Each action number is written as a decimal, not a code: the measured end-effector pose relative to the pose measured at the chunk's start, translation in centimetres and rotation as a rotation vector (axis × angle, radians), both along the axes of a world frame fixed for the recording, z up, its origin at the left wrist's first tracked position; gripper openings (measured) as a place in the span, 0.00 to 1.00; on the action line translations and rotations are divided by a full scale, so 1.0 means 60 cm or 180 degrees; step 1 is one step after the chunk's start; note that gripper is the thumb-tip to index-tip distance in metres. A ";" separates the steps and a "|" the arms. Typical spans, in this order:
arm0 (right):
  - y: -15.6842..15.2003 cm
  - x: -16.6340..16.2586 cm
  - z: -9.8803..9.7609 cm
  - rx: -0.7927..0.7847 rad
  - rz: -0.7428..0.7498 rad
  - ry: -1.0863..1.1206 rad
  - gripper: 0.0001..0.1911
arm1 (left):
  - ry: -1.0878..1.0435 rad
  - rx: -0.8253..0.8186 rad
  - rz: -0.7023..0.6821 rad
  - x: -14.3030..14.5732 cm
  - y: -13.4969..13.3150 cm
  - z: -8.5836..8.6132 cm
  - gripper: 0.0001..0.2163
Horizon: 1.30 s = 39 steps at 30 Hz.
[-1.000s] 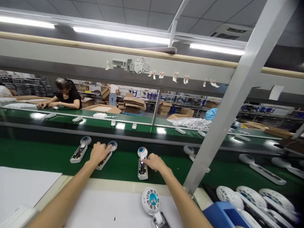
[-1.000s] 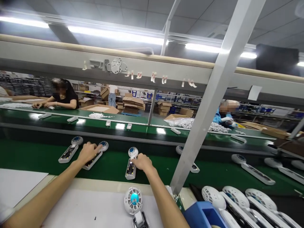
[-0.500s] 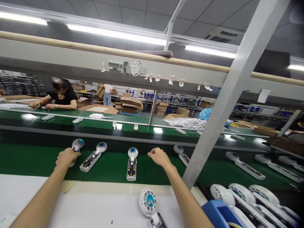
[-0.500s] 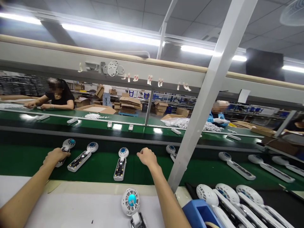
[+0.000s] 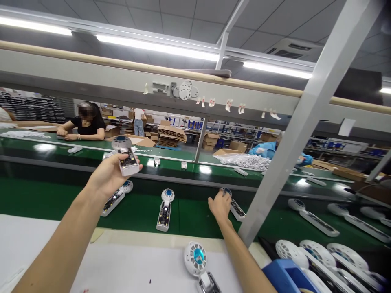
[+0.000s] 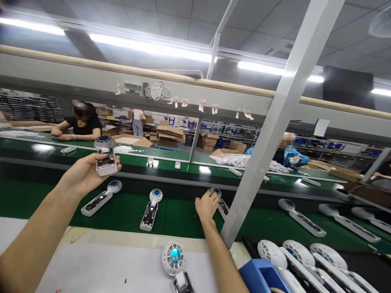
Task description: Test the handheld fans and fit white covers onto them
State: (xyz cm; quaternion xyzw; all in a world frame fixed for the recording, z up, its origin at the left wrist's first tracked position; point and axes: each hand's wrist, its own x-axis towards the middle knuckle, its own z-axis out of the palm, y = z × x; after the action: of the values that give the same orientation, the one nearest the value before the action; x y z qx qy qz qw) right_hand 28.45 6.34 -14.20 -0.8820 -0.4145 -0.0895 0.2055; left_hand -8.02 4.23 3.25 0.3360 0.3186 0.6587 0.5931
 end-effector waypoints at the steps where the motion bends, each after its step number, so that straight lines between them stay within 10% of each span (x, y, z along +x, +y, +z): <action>1: -0.001 0.001 -0.009 0.0031 -0.0120 -0.0095 0.27 | -0.0085 -0.0061 -0.0032 0.010 -0.020 0.009 0.06; 15: -0.009 0.026 -0.002 -0.0258 -0.0330 0.0992 0.23 | 0.0003 -0.0001 -0.0060 0.041 -0.098 0.033 0.09; 27: -0.036 -0.077 0.171 0.1148 0.1846 0.4069 0.11 | 0.0480 0.0467 -0.1151 0.054 -0.101 0.010 0.16; 39: -0.201 -0.191 0.266 0.2108 0.3635 0.3888 0.30 | 0.0828 0.1435 -0.1172 0.077 -0.111 0.000 0.25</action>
State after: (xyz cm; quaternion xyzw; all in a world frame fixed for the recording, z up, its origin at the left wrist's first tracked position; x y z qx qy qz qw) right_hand 17.01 -5.73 1.74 -0.3311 -0.5612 0.3959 0.6470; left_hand -3.42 -2.45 3.27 0.5925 0.1716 0.5458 0.5671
